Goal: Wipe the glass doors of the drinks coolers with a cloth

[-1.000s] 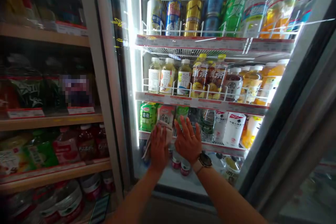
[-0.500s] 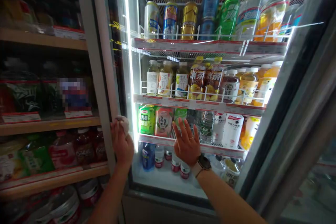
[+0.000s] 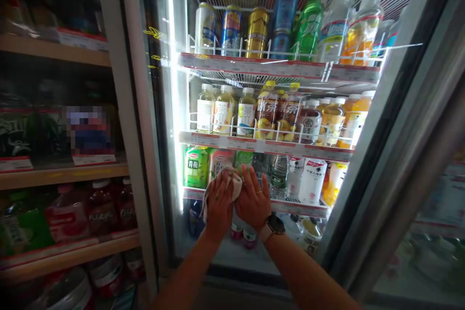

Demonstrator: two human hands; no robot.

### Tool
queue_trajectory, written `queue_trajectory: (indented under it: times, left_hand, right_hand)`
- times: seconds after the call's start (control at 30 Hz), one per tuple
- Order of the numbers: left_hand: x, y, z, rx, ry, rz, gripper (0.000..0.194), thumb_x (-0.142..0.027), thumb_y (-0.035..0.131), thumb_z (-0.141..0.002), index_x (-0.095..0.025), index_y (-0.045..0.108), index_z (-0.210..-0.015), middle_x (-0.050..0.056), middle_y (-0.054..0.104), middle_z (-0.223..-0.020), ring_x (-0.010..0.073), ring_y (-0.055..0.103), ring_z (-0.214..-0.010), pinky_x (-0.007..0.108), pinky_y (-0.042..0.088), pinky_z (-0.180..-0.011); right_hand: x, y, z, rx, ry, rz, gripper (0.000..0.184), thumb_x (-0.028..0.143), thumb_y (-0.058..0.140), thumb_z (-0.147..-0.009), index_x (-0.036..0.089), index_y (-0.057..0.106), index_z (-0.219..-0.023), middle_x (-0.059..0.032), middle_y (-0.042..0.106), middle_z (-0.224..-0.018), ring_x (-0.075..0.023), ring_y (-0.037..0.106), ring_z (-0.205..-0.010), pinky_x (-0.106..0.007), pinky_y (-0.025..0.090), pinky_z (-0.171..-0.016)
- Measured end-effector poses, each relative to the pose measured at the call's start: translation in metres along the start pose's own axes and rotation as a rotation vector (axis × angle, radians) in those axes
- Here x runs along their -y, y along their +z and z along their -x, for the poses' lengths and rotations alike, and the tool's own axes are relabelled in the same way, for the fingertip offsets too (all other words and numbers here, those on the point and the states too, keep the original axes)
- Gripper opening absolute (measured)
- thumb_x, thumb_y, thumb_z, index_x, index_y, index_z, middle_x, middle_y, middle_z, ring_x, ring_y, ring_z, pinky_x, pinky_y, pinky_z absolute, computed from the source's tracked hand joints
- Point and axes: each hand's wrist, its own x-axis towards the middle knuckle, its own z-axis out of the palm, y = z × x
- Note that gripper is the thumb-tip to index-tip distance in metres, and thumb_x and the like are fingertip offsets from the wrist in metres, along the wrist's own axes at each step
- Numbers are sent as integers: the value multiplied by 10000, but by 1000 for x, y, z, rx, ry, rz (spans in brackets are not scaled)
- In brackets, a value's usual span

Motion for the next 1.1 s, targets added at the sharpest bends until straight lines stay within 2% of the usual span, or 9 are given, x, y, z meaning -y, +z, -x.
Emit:
queue_trajectory:
  times: [0.13, 0.3, 0.43, 0.5, 0.6, 0.77, 0.87, 0.97, 1.1]
  left_hand:
    - [30, -12, -1, 3, -20, -88, 606, -107, 390, -954, -232, 228, -1524, 84, 405, -1510, 218, 233, -1451, 430, 264, -1202]
    - [88, -43, 10, -116, -224, -156, 624, -122, 390, -952, -248, 198, -1532, 74, 282, -1573, 233, 178, -1468, 458, 200, -1217]
    - [109, -56, 18, -182, -338, -175, 619, -121, 363, -954, -258, 188, -1532, 58, 250, -1590, 207, 184, -1474, 439, 225, -1212]
    - [106, -55, 17, -196, -382, -160, 613, -132, 362, -957, -259, 192, -1532, 57, 232, -1596, 207, 183, -1475, 444, 233, -1210]
    - [83, -42, 11, -188, -379, -141, 612, -157, 392, -957, -244, 200, -1532, 65, 204, -1601, 233, 153, -1481, 471, 224, -1211]
    - [18, -9, 5, -79, -201, -49, 600, -200, 403, -964, -235, 209, -1531, 70, 234, -1585, 245, 132, -1481, 471, 245, -1206]
    - [-6, 2, 6, -35, -81, 13, 586, -195, 401, -968, -227, 227, -1527, 87, 314, -1553, 233, 171, -1472, 449, 264, -1200]
    - [2, -1, 7, -23, -41, -8, 580, -143, 373, -964, -225, 239, -1523, 73, 340, -1544, 203, 192, -1467, 403, 238, -1210]
    - [51, -23, 7, -85, -139, -94, 617, -115, 376, -950, -237, 205, -1530, 52, 252, -1584, 203, 170, -1474, 410, 178, -1226]
  right_hand:
    - [0, -1, 0, 48, 7, 19, 680, 171, 426, -852, 162, 291, -1518, -130, 462, -1483, -259, 364, -1417, -488, 178, -1202]
    - [-1, -3, 0, 57, 4, 18, 732, 169, 438, -848, 179, 213, -1544, -126, 428, -1507, -270, 381, -1407, -498, 177, -1201]
    - [0, -3, -1, 48, 12, 6, 727, 182, 437, -852, 186, 213, -1545, -120, 419, -1514, -274, 377, -1408, -496, 178, -1201]
    - [0, -3, -1, 44, 13, 9, 731, 179, 437, -853, 192, 206, -1546, -114, 417, -1516, -271, 374, -1411, -494, 180, -1201]
    - [0, -3, -1, 43, 8, 3, 723, 181, 437, -856, 180, 215, -1543, -118, 426, -1510, -263, 353, -1422, -493, 175, -1204]
    - [-1, -1, -1, 35, 0, 2, 690, 190, 430, -853, 152, 275, -1524, -129, 462, -1483, -248, 332, -1434, -479, 163, -1210]
    - [-1, 0, -1, 30, 1, 13, 659, 221, 428, -865, 148, 314, -1510, -129, 455, -1488, -251, 327, -1436, -473, 165, -1208]
    - [-2, 0, 0, 39, -3, 14, 672, 223, 434, -857, 150, 308, -1513, -125, 446, -1496, -261, 315, -1441, -479, 172, -1205]
    - [-2, -2, -1, 49, -8, 12, 726, 172, 435, -841, 155, 231, -1538, -119, 459, -1487, -250, 324, -1438, -484, 168, -1208]
